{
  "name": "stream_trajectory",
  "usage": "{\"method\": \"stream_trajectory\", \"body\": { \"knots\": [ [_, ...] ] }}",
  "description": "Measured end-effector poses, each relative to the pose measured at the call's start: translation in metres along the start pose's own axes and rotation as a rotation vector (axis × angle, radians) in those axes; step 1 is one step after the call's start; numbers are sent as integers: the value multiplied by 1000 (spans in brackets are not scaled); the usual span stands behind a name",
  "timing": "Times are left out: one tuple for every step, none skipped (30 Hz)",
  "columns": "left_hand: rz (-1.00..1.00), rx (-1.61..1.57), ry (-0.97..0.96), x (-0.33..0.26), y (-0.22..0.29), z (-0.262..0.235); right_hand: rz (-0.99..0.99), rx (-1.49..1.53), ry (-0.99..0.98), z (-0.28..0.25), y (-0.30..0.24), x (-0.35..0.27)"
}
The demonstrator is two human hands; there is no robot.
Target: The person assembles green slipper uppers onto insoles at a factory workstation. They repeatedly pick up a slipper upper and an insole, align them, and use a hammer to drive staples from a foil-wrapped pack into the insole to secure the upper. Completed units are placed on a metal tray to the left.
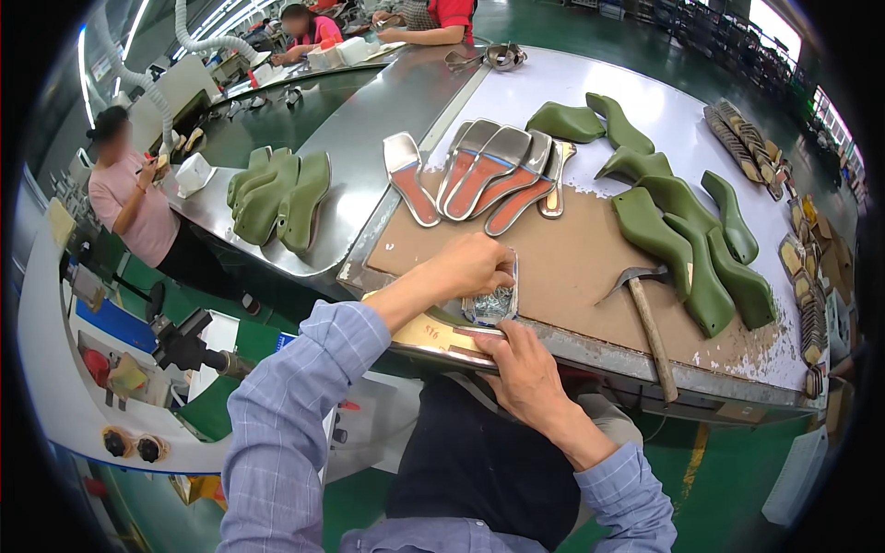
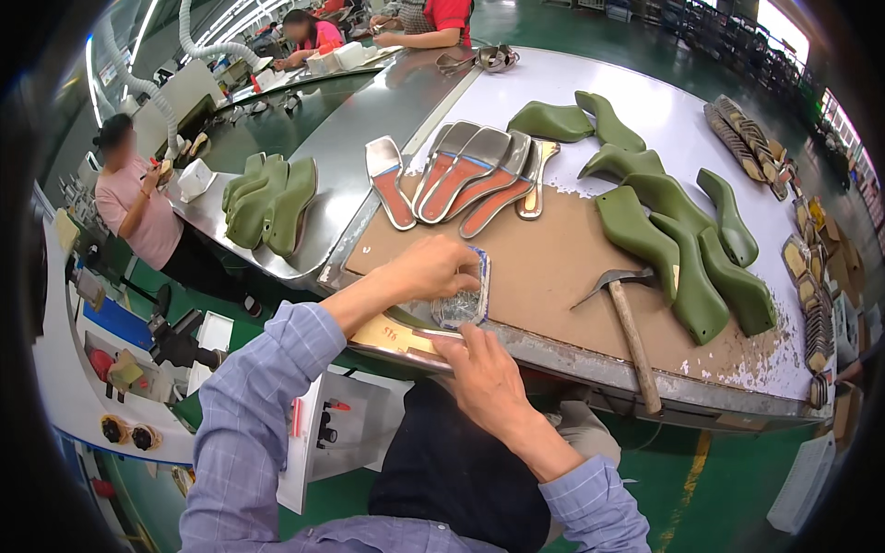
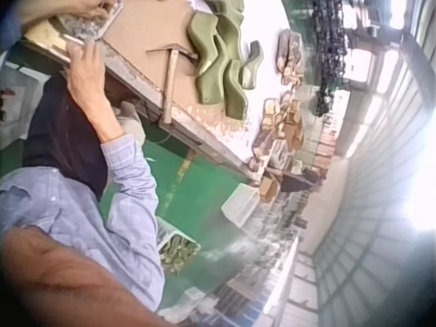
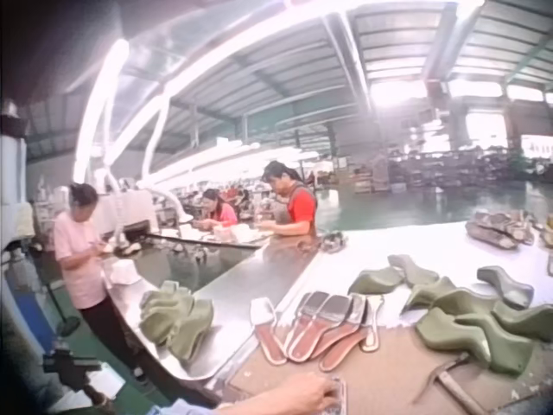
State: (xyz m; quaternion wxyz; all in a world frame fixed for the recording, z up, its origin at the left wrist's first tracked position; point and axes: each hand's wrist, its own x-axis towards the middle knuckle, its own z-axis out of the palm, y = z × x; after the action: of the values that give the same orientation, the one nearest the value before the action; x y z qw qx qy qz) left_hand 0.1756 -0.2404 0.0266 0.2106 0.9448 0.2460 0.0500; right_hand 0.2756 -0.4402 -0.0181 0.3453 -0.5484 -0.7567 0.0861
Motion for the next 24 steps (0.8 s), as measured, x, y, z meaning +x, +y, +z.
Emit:
{"method": "stream_trajectory", "body": {
  "knots": [
    [2,-52,68,-3,0,2,7,-8,-6,1,-1,1],
    [1,-103,138,-6,1,7,10,-13,-13,0,-1,-1],
    [-9,-142,214,-12,0,8,1,-11,-18,2,-3,1],
    [-25,-207,184,-20,11,0,8,-11,-9,1,-3,1],
    [-45,-272,156,-29,23,-8,13,-10,-1,0,-3,0],
    [-59,-340,127,-39,34,-17,22,-12,8,-1,-3,1],
    [-40,-429,137,-50,41,-21,18,-23,22,-2,-4,1],
    [-18,-518,146,-59,46,-24,15,-34,38,-2,-5,1],
    [1,-614,155,-70,49,-20,16,-44,46,-2,-6,0],
    [-22,-801,221,-79,49,-12,27,-35,31,-3,-8,1],
    [9,-678,282,-87,51,-9,13,-30,37,-2,-7,2],
    [42,-565,337,-94,53,-2,9,-30,36,-1,-5,0],
    [77,-453,387,-99,55,3,9,-31,38,-3,-4,-2],
    [18,-416,355,-103,53,7,35,-16,-12,-7,-5,0],
    [7,-367,398,-108,50,14,61,58,-58,-16,-7,3],
    [-64,-479,406,-107,54,16,110,116,-90,-29,-4,2],
    [-141,-590,404,-105,58,15,162,177,-119,-42,0,-2],
    [-199,-651,374,-107,61,15,235,22,-80,-57,4,-9],
    [-259,-691,346,-107,62,12,233,-154,33,-65,21,-19],
    [-271,-723,299,-104,63,15,227,-324,75,-83,36,-27],
    [-198,-571,315,-104,64,14,205,-475,122,-96,49,-33],
    [-115,-424,322,-102,66,13,283,-596,103,-106,64,-49],
    [-24,-279,324,-99,67,13,370,-720,83,-113,80,-67],
    [-61,-244,276,-98,70,12,461,-724,3,-119,94,-80]
  ]
}}
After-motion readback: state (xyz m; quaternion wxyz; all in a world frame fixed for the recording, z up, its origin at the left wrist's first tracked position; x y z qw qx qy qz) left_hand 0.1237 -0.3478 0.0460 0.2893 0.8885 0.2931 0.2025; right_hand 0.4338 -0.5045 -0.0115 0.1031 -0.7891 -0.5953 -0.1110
